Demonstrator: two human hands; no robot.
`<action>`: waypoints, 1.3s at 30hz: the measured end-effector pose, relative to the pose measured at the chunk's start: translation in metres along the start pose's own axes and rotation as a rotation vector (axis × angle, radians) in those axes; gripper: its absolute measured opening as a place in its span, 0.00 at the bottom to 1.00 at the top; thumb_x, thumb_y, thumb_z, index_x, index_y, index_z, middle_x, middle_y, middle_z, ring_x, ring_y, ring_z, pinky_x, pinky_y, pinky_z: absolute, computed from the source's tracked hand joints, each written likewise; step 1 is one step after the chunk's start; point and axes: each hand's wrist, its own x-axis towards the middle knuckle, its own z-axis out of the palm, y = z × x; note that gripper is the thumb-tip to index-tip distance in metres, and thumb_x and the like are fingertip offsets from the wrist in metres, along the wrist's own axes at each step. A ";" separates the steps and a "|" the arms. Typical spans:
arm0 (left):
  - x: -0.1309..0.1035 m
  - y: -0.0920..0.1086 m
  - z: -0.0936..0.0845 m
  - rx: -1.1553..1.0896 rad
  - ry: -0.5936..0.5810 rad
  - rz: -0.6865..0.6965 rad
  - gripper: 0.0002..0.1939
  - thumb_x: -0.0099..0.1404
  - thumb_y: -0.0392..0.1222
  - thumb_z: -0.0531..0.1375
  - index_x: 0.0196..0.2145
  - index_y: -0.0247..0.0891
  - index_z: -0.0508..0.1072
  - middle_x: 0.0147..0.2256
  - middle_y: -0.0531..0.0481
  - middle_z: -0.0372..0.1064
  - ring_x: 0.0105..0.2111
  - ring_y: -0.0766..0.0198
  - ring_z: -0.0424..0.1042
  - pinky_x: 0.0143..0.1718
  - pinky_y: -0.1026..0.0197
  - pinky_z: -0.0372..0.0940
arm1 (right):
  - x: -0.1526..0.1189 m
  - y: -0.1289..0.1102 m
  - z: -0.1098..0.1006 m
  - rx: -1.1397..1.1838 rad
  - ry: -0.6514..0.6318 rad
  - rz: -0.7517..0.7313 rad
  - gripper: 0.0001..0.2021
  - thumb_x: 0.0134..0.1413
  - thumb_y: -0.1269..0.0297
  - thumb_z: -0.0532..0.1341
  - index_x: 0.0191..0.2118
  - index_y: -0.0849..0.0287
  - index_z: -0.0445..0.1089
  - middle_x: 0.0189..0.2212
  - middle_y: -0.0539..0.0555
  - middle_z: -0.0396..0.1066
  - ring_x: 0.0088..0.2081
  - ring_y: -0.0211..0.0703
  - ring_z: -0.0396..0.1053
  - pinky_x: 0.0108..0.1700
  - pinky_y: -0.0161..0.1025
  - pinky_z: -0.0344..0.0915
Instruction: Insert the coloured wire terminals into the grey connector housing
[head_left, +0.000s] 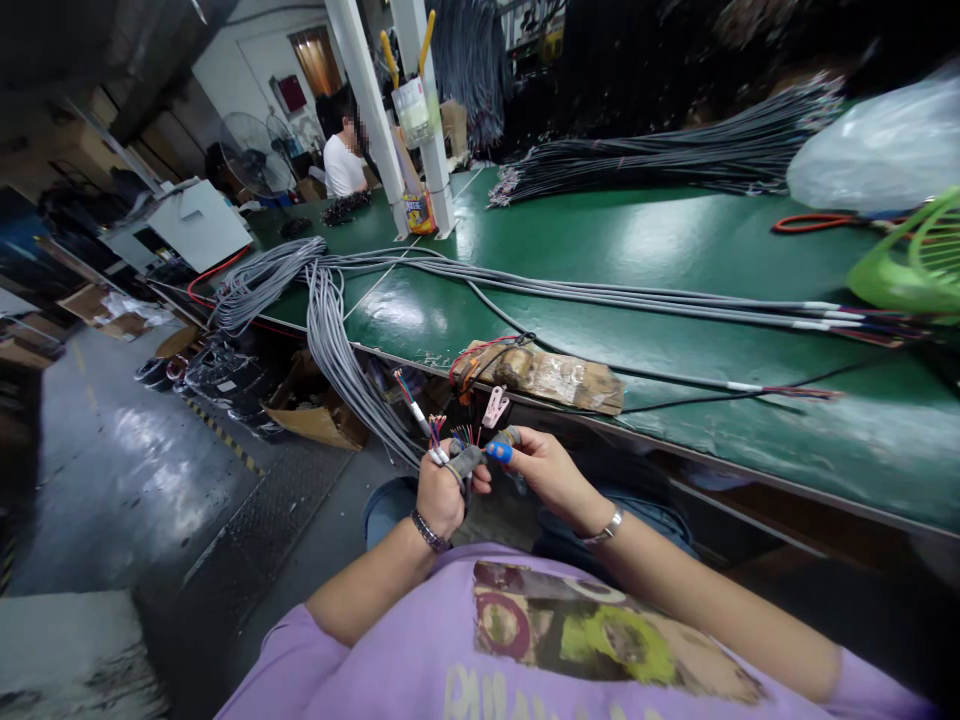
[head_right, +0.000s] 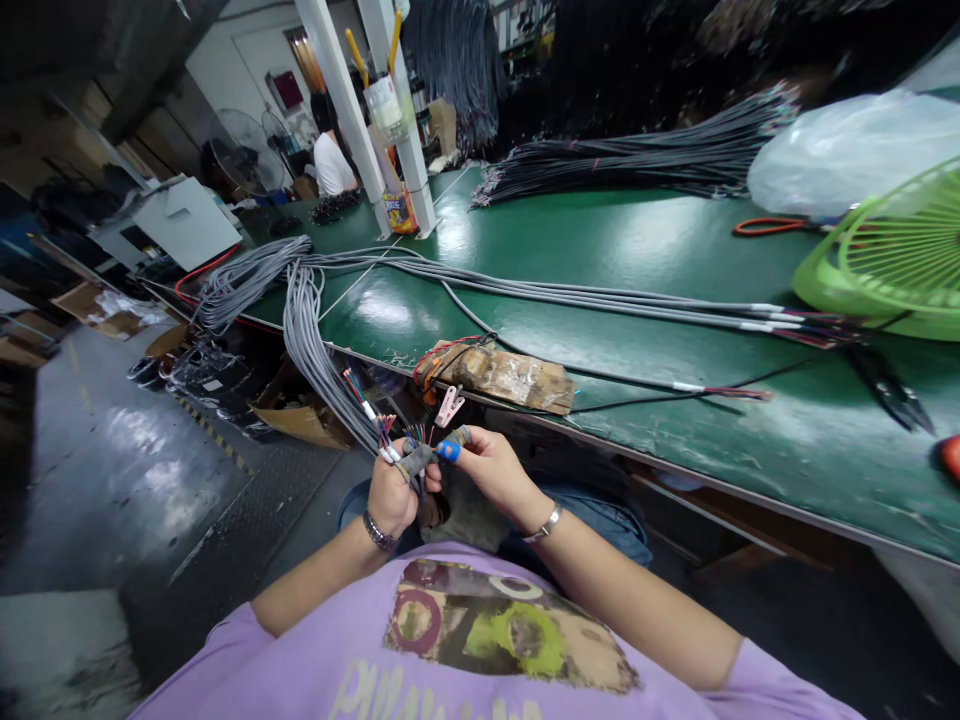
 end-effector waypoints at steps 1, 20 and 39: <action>0.000 0.001 0.001 -0.001 0.018 0.002 0.16 0.49 0.50 0.66 0.22 0.34 0.68 0.15 0.53 0.66 0.13 0.71 0.63 0.16 0.68 0.59 | 0.000 0.001 -0.001 0.004 -0.006 0.002 0.16 0.39 0.54 0.69 0.23 0.60 0.67 0.20 0.47 0.63 0.24 0.34 0.57 0.29 0.35 0.57; 0.010 0.014 0.012 -0.028 -0.015 -0.008 0.14 0.47 0.47 0.66 0.23 0.34 0.69 0.15 0.54 0.66 0.13 0.72 0.62 0.14 0.69 0.57 | 0.029 0.001 -0.002 0.127 0.173 0.037 0.23 0.45 0.40 0.61 0.26 0.59 0.70 0.20 0.49 0.65 0.22 0.34 0.57 0.25 0.33 0.57; 0.010 0.007 0.011 0.009 -0.032 -0.044 0.16 0.46 0.49 0.67 0.22 0.34 0.67 0.15 0.53 0.66 0.12 0.72 0.61 0.13 0.70 0.55 | 0.036 0.002 0.004 0.607 0.044 0.244 0.19 0.44 0.45 0.66 0.28 0.59 0.70 0.22 0.48 0.66 0.23 0.34 0.61 0.26 0.32 0.62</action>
